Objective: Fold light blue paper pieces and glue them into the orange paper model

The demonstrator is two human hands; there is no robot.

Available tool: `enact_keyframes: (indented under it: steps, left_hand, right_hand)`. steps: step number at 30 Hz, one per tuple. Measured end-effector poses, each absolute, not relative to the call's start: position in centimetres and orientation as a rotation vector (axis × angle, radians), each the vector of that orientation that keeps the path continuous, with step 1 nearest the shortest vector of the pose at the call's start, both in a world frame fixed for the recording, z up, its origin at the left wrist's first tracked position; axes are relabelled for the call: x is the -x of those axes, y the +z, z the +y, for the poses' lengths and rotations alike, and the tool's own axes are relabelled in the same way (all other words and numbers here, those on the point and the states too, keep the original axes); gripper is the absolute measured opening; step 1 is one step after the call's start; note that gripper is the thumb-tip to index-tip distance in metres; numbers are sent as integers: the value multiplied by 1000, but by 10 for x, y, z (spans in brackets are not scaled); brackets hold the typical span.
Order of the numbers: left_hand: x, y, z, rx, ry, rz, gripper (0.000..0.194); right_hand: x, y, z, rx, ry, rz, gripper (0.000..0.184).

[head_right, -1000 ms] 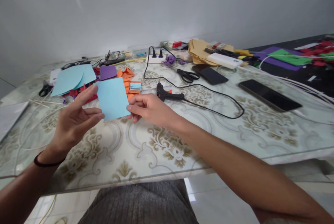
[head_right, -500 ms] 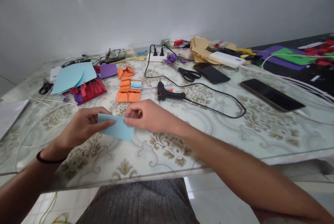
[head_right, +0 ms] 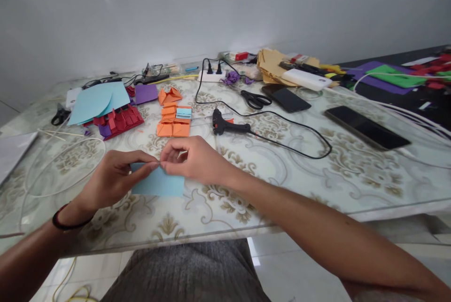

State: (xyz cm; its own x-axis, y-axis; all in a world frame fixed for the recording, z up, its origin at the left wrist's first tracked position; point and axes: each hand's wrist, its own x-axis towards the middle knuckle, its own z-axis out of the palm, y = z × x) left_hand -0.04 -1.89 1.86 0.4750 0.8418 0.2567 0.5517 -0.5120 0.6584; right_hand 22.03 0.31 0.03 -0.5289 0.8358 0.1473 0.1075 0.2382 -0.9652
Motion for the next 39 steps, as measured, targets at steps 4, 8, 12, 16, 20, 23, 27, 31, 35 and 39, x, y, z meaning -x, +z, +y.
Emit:
enact_keyframes:
  steps: [4,8,12,16,20,23,27,31,35,39]
  left_hand:
    - [4,23,-19,-2241,850,1170,20]
    - [14,26,-12,-2165,931,1272,23]
    - [17,27,-7,-2130,997,1319,23]
    - [12,24,-10,-2173,864,1270,26]
    - [7,21,-14,-2152,827,1181,23]
    - [4,20,-14,-2127,837,1136,17]
    - [2,19,-15,-2147,862,1035,8]
    - [2,20,-16,-2115,844,990,9]
    - [8,22,-13,-2092,855,1025,9]
    - [16,28,-5,-1996,935,1082,10]
  right_hand:
    - [-226,3,8,851,1332,-1815,11]
    - [-241,9,21,889,1226,-1843,14]
    - [-251,13,28,871,1167,-1812,16]
    - [-241,10,19,829,1121,-1826,13]
    - [-225,6,5,869,1121,-1937,12]
    - [-220,5,0,890,1068,-1975,10]
    - [-218,4,-3,839,932,-2039,4]
    - [-218,4,-6,766,870,-2076,8]
    - [-224,8,-1,803,916,-2042,7]
    - [-233,10,10,851,995,-1940,5]
